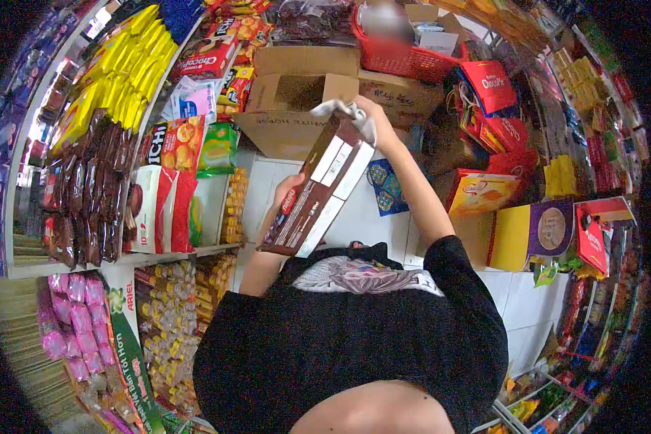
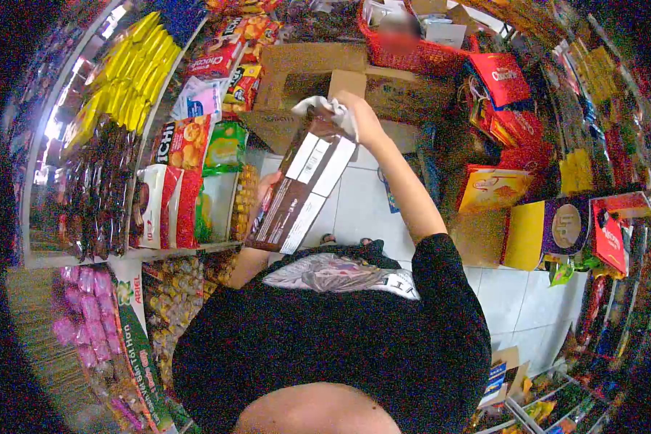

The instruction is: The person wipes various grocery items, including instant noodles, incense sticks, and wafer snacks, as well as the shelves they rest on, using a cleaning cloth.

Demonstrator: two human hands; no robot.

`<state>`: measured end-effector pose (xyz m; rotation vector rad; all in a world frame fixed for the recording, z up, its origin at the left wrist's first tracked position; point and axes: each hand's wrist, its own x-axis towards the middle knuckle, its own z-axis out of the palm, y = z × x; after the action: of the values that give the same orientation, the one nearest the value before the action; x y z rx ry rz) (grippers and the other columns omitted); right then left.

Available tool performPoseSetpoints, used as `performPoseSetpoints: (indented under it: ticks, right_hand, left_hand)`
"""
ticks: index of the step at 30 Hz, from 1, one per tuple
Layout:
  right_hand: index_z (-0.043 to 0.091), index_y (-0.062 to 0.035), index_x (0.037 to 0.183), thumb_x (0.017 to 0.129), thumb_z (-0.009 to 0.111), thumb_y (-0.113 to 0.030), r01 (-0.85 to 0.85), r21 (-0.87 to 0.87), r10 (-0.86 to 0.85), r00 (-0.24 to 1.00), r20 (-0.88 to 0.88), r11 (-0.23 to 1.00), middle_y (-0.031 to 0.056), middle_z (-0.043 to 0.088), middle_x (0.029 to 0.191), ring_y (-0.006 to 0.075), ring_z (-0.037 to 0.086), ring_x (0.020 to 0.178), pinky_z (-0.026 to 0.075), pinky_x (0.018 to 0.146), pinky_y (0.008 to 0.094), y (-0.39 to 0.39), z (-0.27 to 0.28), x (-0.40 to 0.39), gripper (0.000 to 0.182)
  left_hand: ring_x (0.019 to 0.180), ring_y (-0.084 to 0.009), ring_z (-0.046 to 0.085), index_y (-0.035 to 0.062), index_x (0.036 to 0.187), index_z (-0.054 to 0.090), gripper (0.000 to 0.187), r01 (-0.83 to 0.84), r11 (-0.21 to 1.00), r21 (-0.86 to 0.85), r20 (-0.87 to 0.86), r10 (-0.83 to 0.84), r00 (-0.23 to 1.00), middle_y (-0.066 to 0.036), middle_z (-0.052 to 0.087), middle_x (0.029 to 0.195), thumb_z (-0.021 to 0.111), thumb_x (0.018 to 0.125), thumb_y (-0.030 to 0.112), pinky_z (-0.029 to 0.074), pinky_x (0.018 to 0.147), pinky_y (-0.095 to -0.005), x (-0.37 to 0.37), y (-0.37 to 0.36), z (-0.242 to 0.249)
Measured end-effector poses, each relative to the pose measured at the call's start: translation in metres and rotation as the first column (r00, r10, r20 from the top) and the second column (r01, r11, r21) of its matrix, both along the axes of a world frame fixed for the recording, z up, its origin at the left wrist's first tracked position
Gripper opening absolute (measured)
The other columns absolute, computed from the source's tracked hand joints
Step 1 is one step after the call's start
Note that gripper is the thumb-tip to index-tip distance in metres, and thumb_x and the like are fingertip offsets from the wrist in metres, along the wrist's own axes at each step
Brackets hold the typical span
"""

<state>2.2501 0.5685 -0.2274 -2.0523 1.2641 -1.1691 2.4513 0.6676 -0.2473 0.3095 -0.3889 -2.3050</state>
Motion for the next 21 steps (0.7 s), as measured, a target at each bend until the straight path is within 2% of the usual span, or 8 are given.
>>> performPoseSetpoints:
  ticks: [3, 5, 7, 11, 13, 14, 16, 21]
  right_hand:
    - [0.052, -0.0006, 0.074, 0.064, 0.057, -0.010, 0.071, -0.102, -0.023, 0.912, 0.410, 0.992, 0.0050, 0.052, 0.071, 0.0128, 0.047, 0.067, 0.037, 0.062, 0.0226, 0.014, -0.019, -0.007, 0.014]
    - [0.052, -0.0008, 0.073, 0.066, 0.057, -0.011, 0.396, 0.188, -0.414, 0.623, 0.664, 0.899, 0.0043, 0.053, 0.068, 0.0112, 0.047, 0.064, 0.038, 0.059, 0.0243, 0.025, -0.007, -0.001, 0.013]
    - [0.050, -0.0010, 0.072, 0.068, 0.056, -0.011, 0.397, 0.272, -0.432, 0.399, 0.809, 0.876, 0.0036, 0.052, 0.068, 0.0102, 0.046, 0.062, 0.038, 0.058, 0.0243, 0.031, -0.008, -0.008, 0.013]
    - [0.051, -0.0021, 0.079, 0.070, 0.053, -0.009, 0.369, 0.024, -0.341, 0.830, 0.442, 0.929, 0.0026, 0.053, 0.070, 0.0086, 0.047, 0.064, 0.039, 0.057, 0.0225, 0.053, -0.010, 0.010, 0.012]
    - [0.049, -0.0035, 0.082, 0.066, 0.055, -0.007, 0.110, 0.162, -0.172, 0.877, 0.448, 0.981, 0.0052, 0.051, 0.069, 0.0110, 0.047, 0.066, 0.039, 0.060, 0.0262, 0.086, 0.006, 0.045, 0.017]
    - [0.047, -0.0032, 0.081, 0.061, 0.054, -0.004, 0.084, -0.042, -0.069, 0.960, 0.272, 0.996, 0.0094, 0.049, 0.071, 0.0166, 0.048, 0.068, 0.038, 0.061, 0.0279, 0.099, 0.002, 0.057, 0.022]
    - [0.046, -0.0008, 0.078, 0.055, 0.051, -0.001, 0.031, -0.165, 0.014, 0.963, 0.270, 0.986, 0.0127, 0.047, 0.073, 0.0285, 0.047, 0.067, 0.038, 0.062, 0.0294, 0.115, 0.005, 0.064, 0.024]
    - [0.048, -0.0032, 0.081, 0.052, 0.057, -0.007, 0.020, -0.335, 0.072, 0.963, 0.260, 0.942, 0.0108, 0.047, 0.073, 0.0284, 0.045, 0.066, 0.037, 0.059, 0.0343, 0.123, -0.009, 0.059, 0.031]
  left_hand:
    - [0.080, -0.0240, 0.054, -0.0030, 0.105, 0.040, 0.043, -0.057, 0.998, -0.013, 0.007, 0.057, 0.998, -0.018, 0.050, 0.096, 0.041, 0.075, 0.027, 0.046, 0.066, -0.0323, -0.007, -0.004, 0.004]
    - [0.083, -0.0339, 0.051, -0.0009, 0.111, 0.035, 0.050, -0.028, 0.996, 0.086, -0.050, 0.032, 0.998, -0.023, 0.045, 0.101, 0.040, 0.075, 0.033, 0.044, 0.068, -0.0443, -0.018, 0.001, 0.042]
    - [0.094, -0.0401, 0.042, -0.0005, 0.117, 0.025, 0.067, 0.035, 0.995, 0.089, -0.108, -0.025, 0.994, -0.029, 0.033, 0.111, 0.040, 0.070, 0.045, 0.041, 0.071, -0.0490, -0.013, -0.016, 0.027]
    - [0.072, -0.0284, 0.056, 0.0007, 0.099, 0.045, 0.048, -0.178, 0.984, 0.020, -0.065, 0.179, 0.982, -0.018, 0.054, 0.084, 0.039, 0.073, 0.041, 0.046, 0.065, -0.0400, -0.016, -0.032, 0.016]
    - [0.058, -0.0180, 0.054, 0.0046, 0.087, 0.050, 0.035, -0.373, 0.927, -0.035, 0.074, 0.375, 0.924, -0.007, 0.055, 0.073, 0.041, 0.075, 0.036, 0.045, 0.053, -0.0284, -0.030, -0.039, 0.017]
    - [0.057, -0.0170, 0.053, 0.0056, 0.084, 0.050, 0.034, -0.383, 0.924, -0.010, 0.121, 0.382, 0.916, -0.006, 0.055, 0.071, 0.041, 0.074, 0.037, 0.044, 0.052, -0.0277, -0.033, -0.040, 0.021]
    - [0.053, -0.0145, 0.052, 0.0081, 0.079, 0.050, 0.033, -0.439, 0.898, -0.020, 0.208, 0.434, 0.877, -0.003, 0.054, 0.066, 0.041, 0.074, 0.039, 0.042, 0.048, -0.0260, -0.036, -0.039, 0.034]
    - [0.048, -0.0127, 0.048, 0.0113, 0.076, 0.046, 0.033, -0.589, 0.801, -0.112, 0.238, 0.597, 0.766, -0.001, 0.048, 0.058, 0.040, 0.072, 0.044, 0.039, 0.042, -0.0244, -0.040, -0.026, 0.055]
